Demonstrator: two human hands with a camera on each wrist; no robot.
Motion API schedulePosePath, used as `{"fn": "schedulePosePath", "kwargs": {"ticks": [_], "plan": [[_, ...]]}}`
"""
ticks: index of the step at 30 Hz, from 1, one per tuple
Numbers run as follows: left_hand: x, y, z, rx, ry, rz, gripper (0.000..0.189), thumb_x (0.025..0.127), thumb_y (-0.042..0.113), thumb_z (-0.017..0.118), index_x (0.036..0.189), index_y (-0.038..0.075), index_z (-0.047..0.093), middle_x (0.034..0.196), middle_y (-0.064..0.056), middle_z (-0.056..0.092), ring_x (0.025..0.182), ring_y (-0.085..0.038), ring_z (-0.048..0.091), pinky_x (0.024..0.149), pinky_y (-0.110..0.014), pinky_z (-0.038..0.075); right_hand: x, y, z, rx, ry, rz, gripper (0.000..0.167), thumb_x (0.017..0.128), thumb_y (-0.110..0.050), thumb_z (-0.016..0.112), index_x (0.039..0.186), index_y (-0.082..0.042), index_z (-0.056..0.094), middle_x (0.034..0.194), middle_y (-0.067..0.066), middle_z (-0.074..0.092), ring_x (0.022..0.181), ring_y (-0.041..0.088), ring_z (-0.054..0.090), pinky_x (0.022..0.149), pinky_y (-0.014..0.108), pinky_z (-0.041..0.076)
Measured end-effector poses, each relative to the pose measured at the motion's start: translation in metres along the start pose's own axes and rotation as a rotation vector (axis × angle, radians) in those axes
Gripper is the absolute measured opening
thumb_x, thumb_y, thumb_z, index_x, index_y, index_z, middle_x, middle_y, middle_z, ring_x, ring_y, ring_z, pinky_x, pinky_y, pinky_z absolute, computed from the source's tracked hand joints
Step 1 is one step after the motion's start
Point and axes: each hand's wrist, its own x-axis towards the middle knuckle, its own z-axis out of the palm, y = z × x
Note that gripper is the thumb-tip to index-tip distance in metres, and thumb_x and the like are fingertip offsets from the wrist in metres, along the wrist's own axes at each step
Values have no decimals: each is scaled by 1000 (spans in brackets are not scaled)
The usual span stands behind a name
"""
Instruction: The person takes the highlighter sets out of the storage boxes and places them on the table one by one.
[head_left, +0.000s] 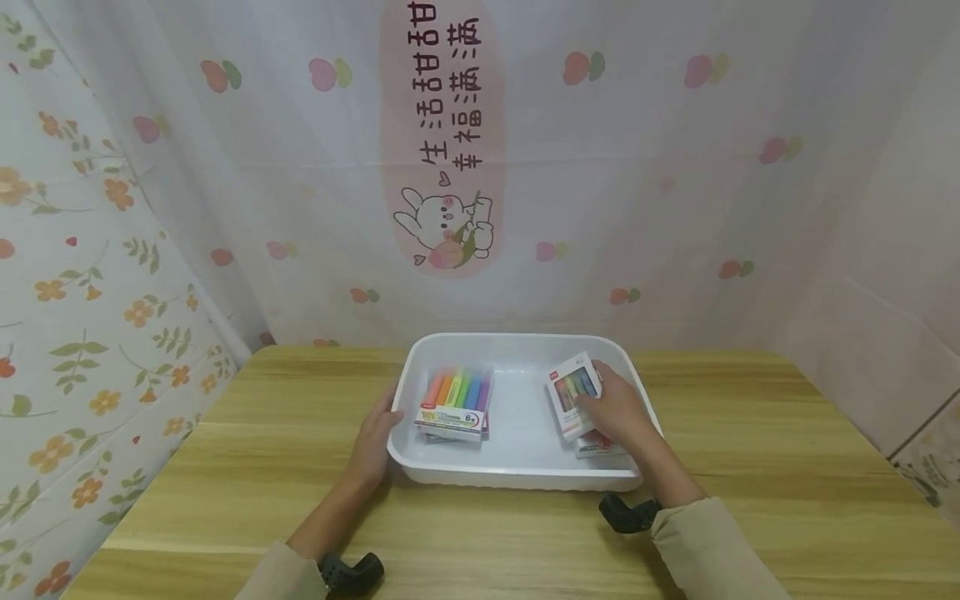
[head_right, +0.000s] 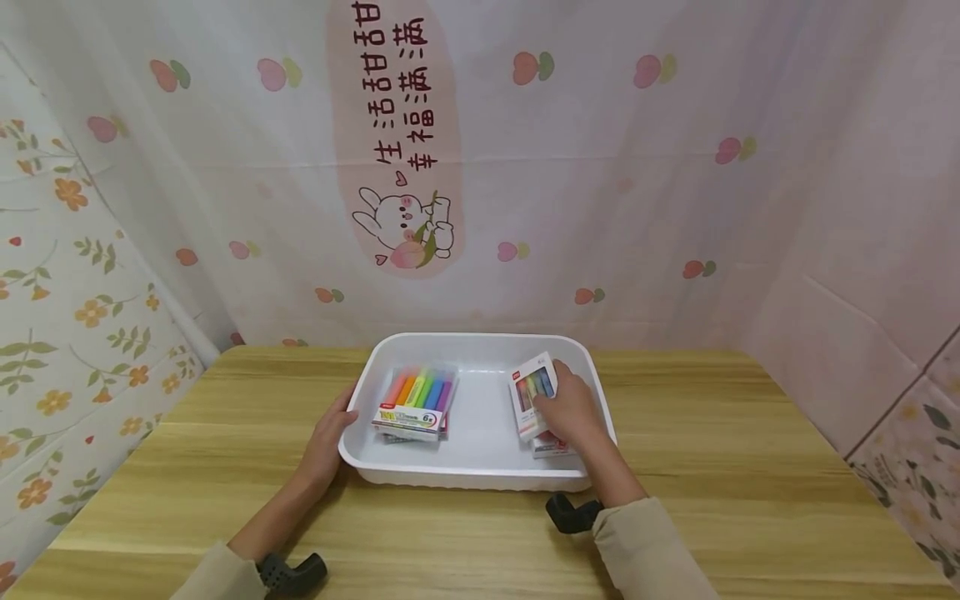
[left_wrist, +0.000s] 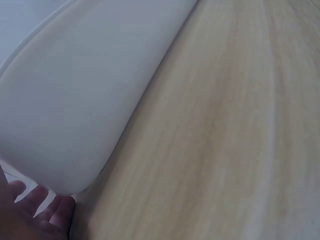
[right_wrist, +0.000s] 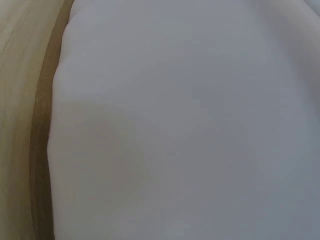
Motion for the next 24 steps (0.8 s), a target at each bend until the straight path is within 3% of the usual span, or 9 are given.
{"fn": "schedulePosePath", "kwargs": {"ticks": [3,6,17,22,24], "plan": [[0,1,0,-2,4,8,56,104,17,30,159,5,29,165,-18,32,153,-37,30,123,-54,24,1,0,-2,6,18,-3,73,97,-18,56,159,1,22,151,31,45,114,37,61,84,43,59],[0,3,0,9,6,8,56,104,17,31,158,3,29,164,-19,33,152,-38,32,122,-54,26,1,0,-6,13,24,3,74,98,-20,55,159,1,20,154,30,42,126,40,55,103,53,50],[0,3,-1,9,6,-1,57,104,18,31,158,2,28,165,-20,31,152,-38,30,122,-54,26,-8,-8,-26,184,-5,-7,74,102,-27,53,163,-14,14,158,26,35,124,39,54,99,49,55],[-1,3,-1,9,2,6,57,104,16,31,158,0,28,165,-21,29,153,-39,28,122,-55,25,-14,-15,-40,282,-19,-46,72,103,-26,52,164,-15,15,159,26,34,123,37,54,93,37,59],[-1,2,-1,17,-1,-1,57,104,16,30,158,0,28,165,-20,29,154,-39,26,123,-55,23,-16,-17,-47,324,-29,-63,71,103,-25,51,164,-16,14,157,26,35,117,35,57,84,31,60]]}}
